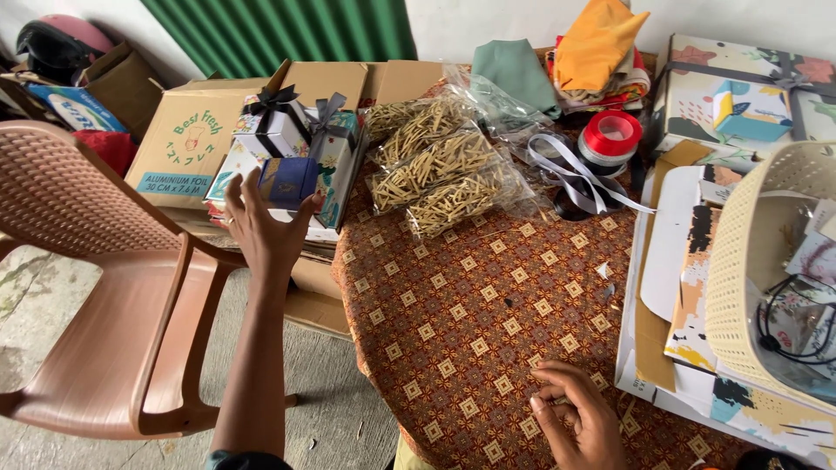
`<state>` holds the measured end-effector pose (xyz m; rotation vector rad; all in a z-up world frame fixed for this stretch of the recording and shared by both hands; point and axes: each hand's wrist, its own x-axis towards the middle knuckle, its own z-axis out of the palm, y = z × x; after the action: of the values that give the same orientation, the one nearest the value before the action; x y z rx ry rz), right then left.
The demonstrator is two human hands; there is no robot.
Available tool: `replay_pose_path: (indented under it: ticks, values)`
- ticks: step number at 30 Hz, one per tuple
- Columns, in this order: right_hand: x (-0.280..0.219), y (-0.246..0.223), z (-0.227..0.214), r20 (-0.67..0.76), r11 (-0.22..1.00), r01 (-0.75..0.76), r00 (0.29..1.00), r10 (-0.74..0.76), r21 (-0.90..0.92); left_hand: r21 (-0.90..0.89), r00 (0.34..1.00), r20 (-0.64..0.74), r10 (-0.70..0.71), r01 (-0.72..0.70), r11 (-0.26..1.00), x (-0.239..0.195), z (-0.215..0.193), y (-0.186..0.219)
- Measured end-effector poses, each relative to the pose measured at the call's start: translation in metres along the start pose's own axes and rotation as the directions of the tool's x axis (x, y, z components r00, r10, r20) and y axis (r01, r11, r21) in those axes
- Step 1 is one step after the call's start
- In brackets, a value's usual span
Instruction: Assembling a cardboard gift box and filling it with shredded paper
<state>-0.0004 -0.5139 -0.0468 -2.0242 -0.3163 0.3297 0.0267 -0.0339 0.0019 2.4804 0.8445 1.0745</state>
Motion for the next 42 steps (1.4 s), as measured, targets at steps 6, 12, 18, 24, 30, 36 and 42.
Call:
replay_pose_path:
  ticks: [6,12,18,24,30,36,42]
  values:
    - [0.002,-0.013,-0.006,0.026,0.999,0.033,0.999,-0.034,0.028,-0.115,0.976,-0.01,0.22,-0.219,0.969,-0.008,-0.013,0.055]
    - [0.002,-0.024,-0.01,0.048,0.993,0.105,0.993,-0.107,0.046,-0.334,0.921,0.024,0.39,-0.36,0.871,-0.027,-0.01,0.118]
    - [0.001,-0.03,-0.015,0.06,0.987,0.118,0.99,-0.125,0.109,-0.602,0.822,0.082,0.563,-0.409,0.686,-0.063,0.028,0.175]
    - [0.001,-0.024,-0.014,0.02,0.968,0.237,0.971,-0.24,0.086,-0.83,0.617,0.261,0.742,-0.249,0.499,-0.114,0.057,0.237]
    - [0.001,-0.032,-0.019,0.025,0.975,0.211,0.977,-0.213,0.064,-0.824,0.489,0.363,0.793,-0.227,0.518,-0.154,0.082,0.28]
    - [0.0,-0.036,-0.023,0.017,0.971,0.222,0.974,-0.225,0.085,-0.886,0.488,0.327,0.809,-0.139,0.442,-0.178,0.108,0.277]
    - [0.0,-0.037,-0.023,-0.016,0.946,0.283,0.959,-0.284,0.157,-0.899,0.489,0.325,0.81,-0.105,0.425,-0.183,0.122,0.265]
